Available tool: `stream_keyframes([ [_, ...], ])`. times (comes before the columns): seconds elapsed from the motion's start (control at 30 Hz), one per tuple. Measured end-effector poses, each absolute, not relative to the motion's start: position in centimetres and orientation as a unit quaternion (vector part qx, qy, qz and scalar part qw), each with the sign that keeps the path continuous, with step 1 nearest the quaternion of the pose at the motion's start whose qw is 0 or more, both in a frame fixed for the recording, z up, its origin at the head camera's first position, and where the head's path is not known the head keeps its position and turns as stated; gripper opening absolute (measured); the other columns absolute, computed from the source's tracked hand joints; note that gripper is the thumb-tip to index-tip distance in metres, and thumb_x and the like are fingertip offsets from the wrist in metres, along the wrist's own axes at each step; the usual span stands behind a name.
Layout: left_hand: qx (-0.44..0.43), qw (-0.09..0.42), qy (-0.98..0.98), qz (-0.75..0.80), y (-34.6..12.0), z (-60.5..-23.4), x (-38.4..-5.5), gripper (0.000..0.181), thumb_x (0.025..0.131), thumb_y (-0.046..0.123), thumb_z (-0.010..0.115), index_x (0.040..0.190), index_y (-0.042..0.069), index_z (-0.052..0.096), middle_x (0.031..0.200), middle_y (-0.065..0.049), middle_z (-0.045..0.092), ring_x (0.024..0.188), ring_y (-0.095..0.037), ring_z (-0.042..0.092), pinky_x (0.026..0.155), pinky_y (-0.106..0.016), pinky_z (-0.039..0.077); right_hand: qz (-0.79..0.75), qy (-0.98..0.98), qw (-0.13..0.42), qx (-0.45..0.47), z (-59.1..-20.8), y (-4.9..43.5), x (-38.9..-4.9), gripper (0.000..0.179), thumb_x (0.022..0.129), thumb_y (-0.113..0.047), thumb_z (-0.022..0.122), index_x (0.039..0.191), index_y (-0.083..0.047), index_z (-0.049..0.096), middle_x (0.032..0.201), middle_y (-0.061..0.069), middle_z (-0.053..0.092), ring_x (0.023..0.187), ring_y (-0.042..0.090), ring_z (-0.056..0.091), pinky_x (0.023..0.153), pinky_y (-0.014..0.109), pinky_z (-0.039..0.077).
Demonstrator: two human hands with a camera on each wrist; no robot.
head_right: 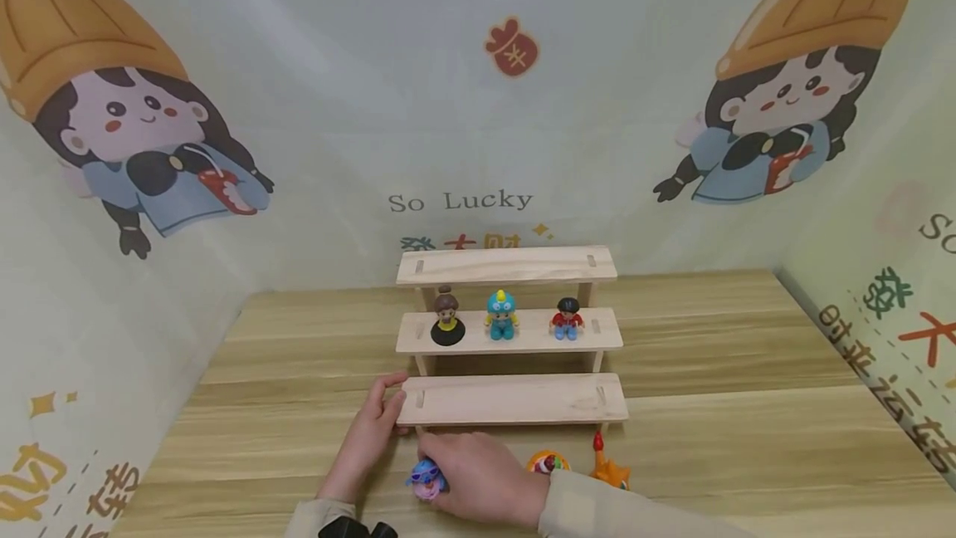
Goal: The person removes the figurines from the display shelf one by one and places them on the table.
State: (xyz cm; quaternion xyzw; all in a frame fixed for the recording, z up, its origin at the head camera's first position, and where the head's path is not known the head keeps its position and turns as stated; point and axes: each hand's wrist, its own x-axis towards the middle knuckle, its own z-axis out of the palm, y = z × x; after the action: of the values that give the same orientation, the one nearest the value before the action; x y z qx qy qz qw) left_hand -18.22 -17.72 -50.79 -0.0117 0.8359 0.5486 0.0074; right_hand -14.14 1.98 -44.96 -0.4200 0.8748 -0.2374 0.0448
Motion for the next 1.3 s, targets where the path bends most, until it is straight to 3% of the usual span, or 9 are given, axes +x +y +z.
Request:
stream_keyframes([
  [0.6, -0.013, 0.007, 0.833, 0.553, -17.6, -50.8, -18.2, 0.031, 0.102, 0.017, 0.044, 0.131, 0.009, 0.046, 0.080, -0.011, 0.065, 0.063, -0.014, 0.057, 0.063, -0.029, 0.050, -0.221, 0.876, 0.029, -0.429, -45.7, 2.1, -14.2, 0.028, 0.077, -0.027, 0.079, 0.092, -0.023, 0.055, 0.078, -0.017, 0.055, 0.064, -0.006, 0.046, 0.055, 0.011, 0.036],
  [0.87, -0.018, 0.013, 0.834, 0.551, -17.5, -50.6, -18.0, 0.033, 0.101, 0.018, 0.044, 0.133, 0.009, 0.045, 0.080, -0.011, 0.064, 0.064, -0.016, 0.057, 0.065, -0.032, 0.051, -0.199, 0.880, 0.040, -0.429, -45.7, 2.2, -14.2, 0.035, 0.072, -0.025, 0.081, 0.098, -0.024, 0.057, 0.083, -0.017, 0.057, 0.068, -0.005, 0.049, 0.059, 0.013, 0.040],
  [1.1, -0.020, 0.022, 0.834, 0.551, -17.4, -50.6, -17.7, 0.034, 0.102, 0.020, 0.044, 0.135, 0.010, 0.044, 0.079, -0.009, 0.063, 0.065, -0.015, 0.057, 0.065, -0.032, 0.051, -0.198, 0.879, 0.061, -0.429, -45.7, 2.5, -14.4, 0.039, 0.078, -0.033, 0.077, 0.110, -0.019, 0.061, 0.095, -0.014, 0.063, 0.078, -0.006, 0.055, 0.068, 0.016, 0.046],
  [1.3, -0.016, 0.015, 0.834, 0.551, -17.5, -50.5, -17.9, 0.034, 0.102, 0.021, 0.044, 0.134, 0.011, 0.044, 0.085, -0.013, 0.066, 0.068, -0.015, 0.059, 0.066, -0.031, 0.052, -0.212, 0.887, 0.035, -0.409, -44.6, 3.2, -14.2, 0.047, 0.079, -0.038, 0.076, 0.116, -0.014, 0.061, 0.103, -0.007, 0.065, 0.086, -0.001, 0.057, 0.076, 0.021, 0.049],
])
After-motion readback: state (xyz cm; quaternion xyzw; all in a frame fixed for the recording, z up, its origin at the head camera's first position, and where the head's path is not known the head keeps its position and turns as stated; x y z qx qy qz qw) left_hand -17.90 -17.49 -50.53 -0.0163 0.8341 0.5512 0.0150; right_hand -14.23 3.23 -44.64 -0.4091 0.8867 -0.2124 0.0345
